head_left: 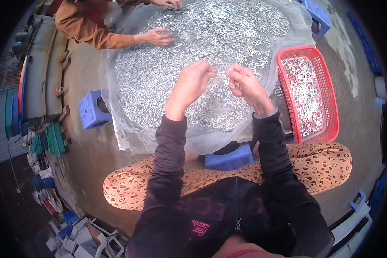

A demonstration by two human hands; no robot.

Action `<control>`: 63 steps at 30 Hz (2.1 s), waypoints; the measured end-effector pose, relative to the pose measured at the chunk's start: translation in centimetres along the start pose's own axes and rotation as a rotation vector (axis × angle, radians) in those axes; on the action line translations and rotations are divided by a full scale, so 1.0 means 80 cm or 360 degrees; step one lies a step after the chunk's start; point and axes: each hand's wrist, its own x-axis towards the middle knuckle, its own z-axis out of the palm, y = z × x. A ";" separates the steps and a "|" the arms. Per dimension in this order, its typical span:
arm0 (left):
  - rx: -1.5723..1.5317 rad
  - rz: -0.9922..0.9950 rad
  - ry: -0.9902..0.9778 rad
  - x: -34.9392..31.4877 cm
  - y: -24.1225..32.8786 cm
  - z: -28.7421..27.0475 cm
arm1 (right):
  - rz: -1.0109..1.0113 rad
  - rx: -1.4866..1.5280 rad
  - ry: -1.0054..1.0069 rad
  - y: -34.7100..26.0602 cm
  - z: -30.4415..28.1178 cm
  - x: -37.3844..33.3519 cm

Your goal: The person sits on a low stool and repeatedly picks up small silver metal pieces from a large pile on a plastic sheet, separating them by hand and placing selected pieces into a red basket. Other workers are also sorting nearby.

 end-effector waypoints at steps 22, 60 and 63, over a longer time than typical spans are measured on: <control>-0.0164 -0.0186 0.0001 -0.010 -0.001 0.038 | -0.0507 -0.1171 0.0108 0.006 -0.005 -0.002; -0.0825 -0.0599 0.0385 -0.026 -0.021 0.125 | -0.0621 -0.1259 0.0769 0.075 -0.031 0.034; -0.0923 -0.0667 0.0434 -0.019 -0.026 0.122 | -0.0508 -0.1081 0.0703 0.075 -0.038 0.037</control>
